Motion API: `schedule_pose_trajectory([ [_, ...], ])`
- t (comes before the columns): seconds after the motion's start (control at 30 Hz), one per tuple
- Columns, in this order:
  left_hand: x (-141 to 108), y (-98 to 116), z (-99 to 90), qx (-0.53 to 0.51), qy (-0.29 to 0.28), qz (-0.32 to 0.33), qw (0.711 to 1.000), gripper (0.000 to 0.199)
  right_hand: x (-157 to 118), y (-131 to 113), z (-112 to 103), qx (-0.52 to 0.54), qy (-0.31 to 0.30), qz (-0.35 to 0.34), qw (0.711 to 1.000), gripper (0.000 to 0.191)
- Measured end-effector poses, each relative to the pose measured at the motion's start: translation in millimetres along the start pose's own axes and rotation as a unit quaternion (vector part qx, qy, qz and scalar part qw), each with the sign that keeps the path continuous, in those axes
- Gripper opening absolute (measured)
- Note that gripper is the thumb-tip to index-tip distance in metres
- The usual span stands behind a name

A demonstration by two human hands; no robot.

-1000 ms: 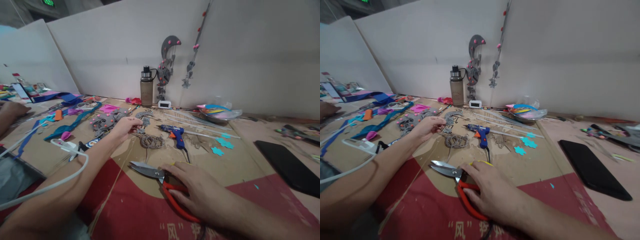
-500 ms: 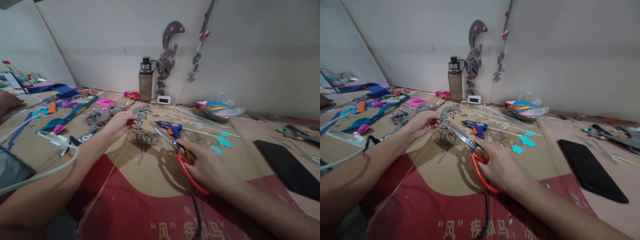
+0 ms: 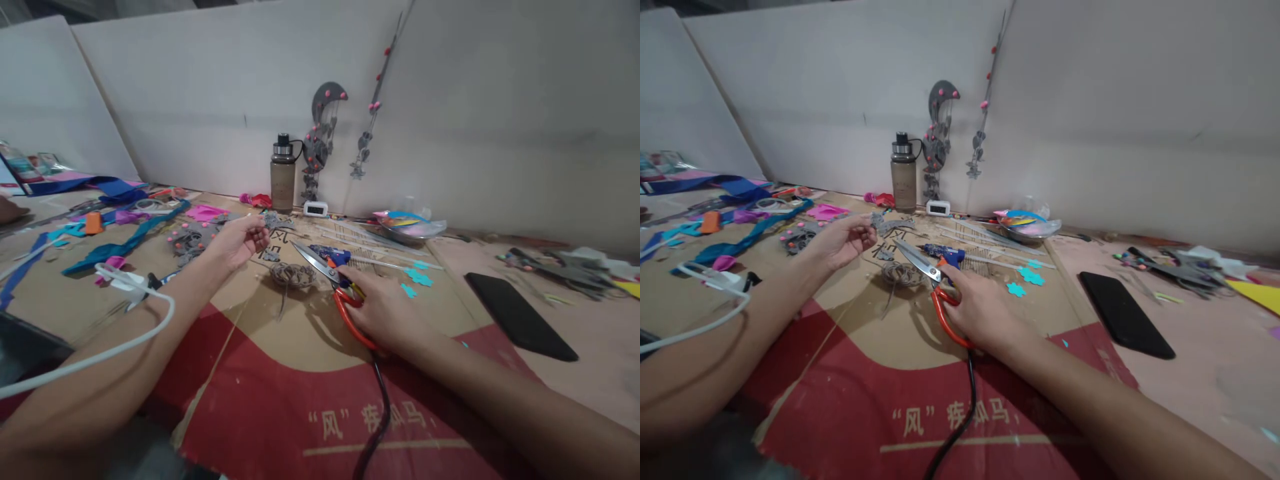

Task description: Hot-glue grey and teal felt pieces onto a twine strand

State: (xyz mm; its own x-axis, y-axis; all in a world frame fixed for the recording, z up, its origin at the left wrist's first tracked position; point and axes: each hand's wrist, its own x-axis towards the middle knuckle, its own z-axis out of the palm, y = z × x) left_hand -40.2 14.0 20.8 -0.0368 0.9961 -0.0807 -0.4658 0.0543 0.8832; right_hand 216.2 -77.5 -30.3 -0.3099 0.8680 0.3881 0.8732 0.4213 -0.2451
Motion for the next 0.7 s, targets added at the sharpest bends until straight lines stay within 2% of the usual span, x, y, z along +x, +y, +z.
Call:
schedule_pose_trajectory([
  [0.2,6.1,12.8,-8.2,-0.007,0.028,0.067,0.997,0.011,13.8,-17.4,-3.8,0.006,0.015,-0.011,1.0,0.042],
  [0.37,2.2,3.2,-3.7,0.034,0.034,0.026,0.999,0.012,24.3,-23.2,-1.5,0.004,0.038,-0.011,0.999,0.04],
  [0.53,-1.4,-9.2,0.6,0.056,0.02,0.004,0.998,0.011,21.8,-9.1,6.5,-0.059,0.068,-0.015,0.996,0.04],
  [0.7,-2.6,-18.6,1.3,0.076,-0.011,-0.021,0.997,0.008,19.8,-0.3,5.1,-0.127,0.079,-0.021,0.989,0.04],
])
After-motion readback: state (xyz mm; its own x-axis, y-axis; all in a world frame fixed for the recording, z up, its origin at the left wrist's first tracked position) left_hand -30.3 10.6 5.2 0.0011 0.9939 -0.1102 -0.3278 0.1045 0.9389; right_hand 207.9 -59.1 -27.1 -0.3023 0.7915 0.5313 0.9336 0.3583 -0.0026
